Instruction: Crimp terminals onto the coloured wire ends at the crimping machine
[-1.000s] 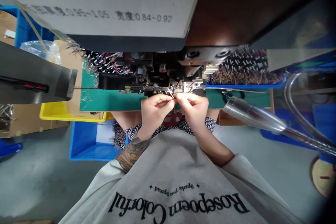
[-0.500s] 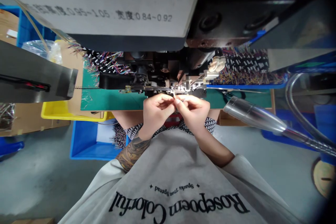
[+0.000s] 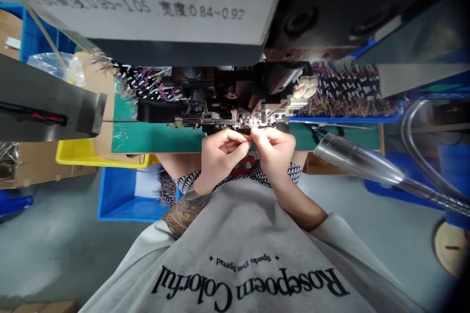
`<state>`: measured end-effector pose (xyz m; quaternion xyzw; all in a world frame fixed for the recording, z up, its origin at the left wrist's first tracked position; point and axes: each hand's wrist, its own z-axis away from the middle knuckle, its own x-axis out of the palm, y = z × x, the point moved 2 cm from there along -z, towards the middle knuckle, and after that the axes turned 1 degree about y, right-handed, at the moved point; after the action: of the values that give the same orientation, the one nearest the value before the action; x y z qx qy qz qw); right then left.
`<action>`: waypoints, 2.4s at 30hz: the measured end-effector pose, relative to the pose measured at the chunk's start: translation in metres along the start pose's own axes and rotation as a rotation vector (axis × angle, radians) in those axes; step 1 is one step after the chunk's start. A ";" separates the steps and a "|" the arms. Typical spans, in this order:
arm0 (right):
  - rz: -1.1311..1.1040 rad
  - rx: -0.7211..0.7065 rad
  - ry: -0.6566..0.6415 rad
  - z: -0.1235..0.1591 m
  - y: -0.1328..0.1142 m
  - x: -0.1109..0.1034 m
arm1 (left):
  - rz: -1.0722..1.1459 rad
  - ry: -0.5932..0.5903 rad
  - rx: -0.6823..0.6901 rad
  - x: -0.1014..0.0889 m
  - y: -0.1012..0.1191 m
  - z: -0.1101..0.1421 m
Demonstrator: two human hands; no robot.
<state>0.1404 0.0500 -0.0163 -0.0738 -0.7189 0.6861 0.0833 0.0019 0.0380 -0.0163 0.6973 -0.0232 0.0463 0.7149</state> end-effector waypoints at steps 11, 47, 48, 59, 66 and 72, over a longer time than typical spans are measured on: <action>0.006 0.055 -0.026 -0.001 0.004 0.001 | -0.088 0.068 -0.027 -0.004 -0.002 -0.003; 0.019 -0.013 0.022 0.000 0.000 0.000 | -0.009 0.053 -0.051 0.001 -0.003 -0.001; 0.012 -0.006 0.018 -0.001 0.000 0.001 | -0.008 0.055 -0.052 0.001 -0.004 -0.001; 0.015 0.055 0.004 0.000 0.003 0.003 | -0.049 0.063 -0.026 -0.002 -0.004 -0.001; 0.061 0.037 0.013 0.003 0.000 0.002 | -0.029 0.051 -0.081 0.000 -0.005 0.002; 0.072 0.037 0.038 -0.002 0.000 0.003 | -0.026 0.048 -0.051 0.000 -0.003 0.002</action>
<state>0.1381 0.0529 -0.0163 -0.1114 -0.7014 0.7002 0.0735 0.0023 0.0363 -0.0196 0.6777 0.0017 0.0528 0.7335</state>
